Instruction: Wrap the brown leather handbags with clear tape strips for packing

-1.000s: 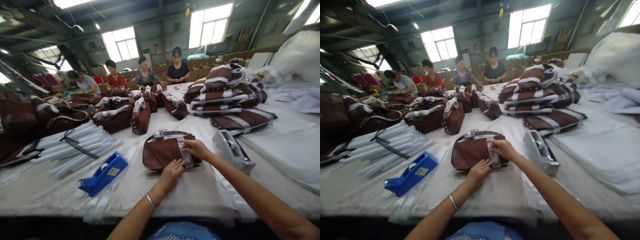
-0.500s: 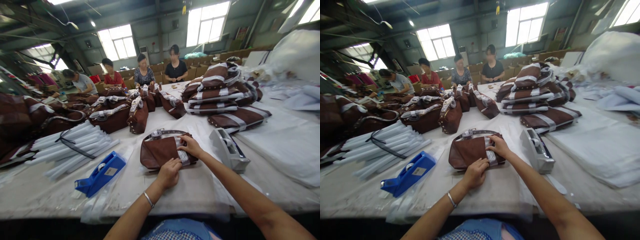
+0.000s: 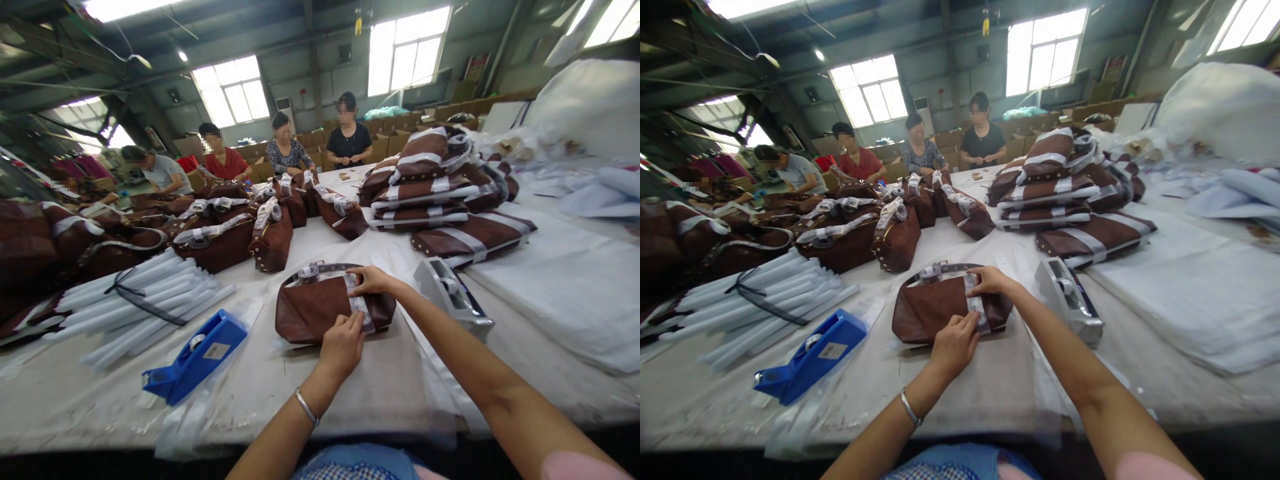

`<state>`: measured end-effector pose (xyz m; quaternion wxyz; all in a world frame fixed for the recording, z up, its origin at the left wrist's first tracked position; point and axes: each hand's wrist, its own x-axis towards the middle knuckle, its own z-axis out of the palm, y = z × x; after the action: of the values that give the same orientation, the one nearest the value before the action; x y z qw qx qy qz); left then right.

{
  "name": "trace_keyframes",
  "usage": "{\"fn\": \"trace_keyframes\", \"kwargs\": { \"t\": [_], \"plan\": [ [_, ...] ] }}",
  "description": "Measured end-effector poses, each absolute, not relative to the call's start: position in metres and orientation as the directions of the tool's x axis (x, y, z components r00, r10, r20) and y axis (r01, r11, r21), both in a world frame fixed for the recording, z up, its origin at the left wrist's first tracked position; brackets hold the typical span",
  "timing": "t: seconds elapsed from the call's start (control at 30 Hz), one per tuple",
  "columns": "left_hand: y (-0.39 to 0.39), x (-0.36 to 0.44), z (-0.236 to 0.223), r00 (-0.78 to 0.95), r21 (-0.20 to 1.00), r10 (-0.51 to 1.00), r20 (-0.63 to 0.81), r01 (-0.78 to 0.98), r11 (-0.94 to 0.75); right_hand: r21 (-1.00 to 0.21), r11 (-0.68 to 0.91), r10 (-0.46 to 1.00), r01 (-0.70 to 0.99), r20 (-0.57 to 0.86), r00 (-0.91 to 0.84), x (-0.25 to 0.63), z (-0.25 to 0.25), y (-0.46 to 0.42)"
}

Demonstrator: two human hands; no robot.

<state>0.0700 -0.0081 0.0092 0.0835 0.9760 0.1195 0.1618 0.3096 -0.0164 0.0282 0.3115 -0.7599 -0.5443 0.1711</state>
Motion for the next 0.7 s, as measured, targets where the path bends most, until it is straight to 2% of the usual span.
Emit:
{"fn": "trace_keyframes", "kwargs": {
  "t": [0.07,0.2,0.3,0.37,0.43,0.53,0.7],
  "plan": [
    [-0.010,0.071,0.014,0.913,0.206,0.286,0.291,0.233,-0.951,-0.663,-0.237,0.904,0.710,0.117,0.411,0.314,0.032,-0.020],
    [-0.011,0.070,0.019,0.916,0.227,0.304,0.263,0.248,-0.942,-0.645,-0.281,0.775,0.711,0.284,0.564,0.329,0.045,-0.076],
    [-0.010,0.069,0.018,0.917,0.253,0.318,0.241,0.257,-0.933,-0.599,-0.382,0.597,0.704,0.422,0.683,0.345,0.052,-0.157],
    [-0.009,0.069,0.018,0.912,0.267,0.330,0.243,0.264,-0.927,-0.612,-0.486,0.431,0.624,0.453,0.780,0.350,0.051,-0.211],
    [-0.009,0.069,0.017,0.907,0.274,0.340,0.249,0.271,-0.923,-0.703,-0.544,0.303,0.458,0.344,0.889,0.349,0.043,-0.251],
    [-0.008,0.069,0.017,0.905,0.274,0.345,0.250,0.275,-0.921,-0.809,-0.545,0.234,0.221,0.107,0.966,0.340,0.027,-0.275],
    [-0.007,0.067,0.019,0.908,0.273,0.340,0.247,0.271,-0.923,-0.910,-0.408,0.206,0.071,-0.016,0.978,0.326,0.015,-0.257]
  ]
}}
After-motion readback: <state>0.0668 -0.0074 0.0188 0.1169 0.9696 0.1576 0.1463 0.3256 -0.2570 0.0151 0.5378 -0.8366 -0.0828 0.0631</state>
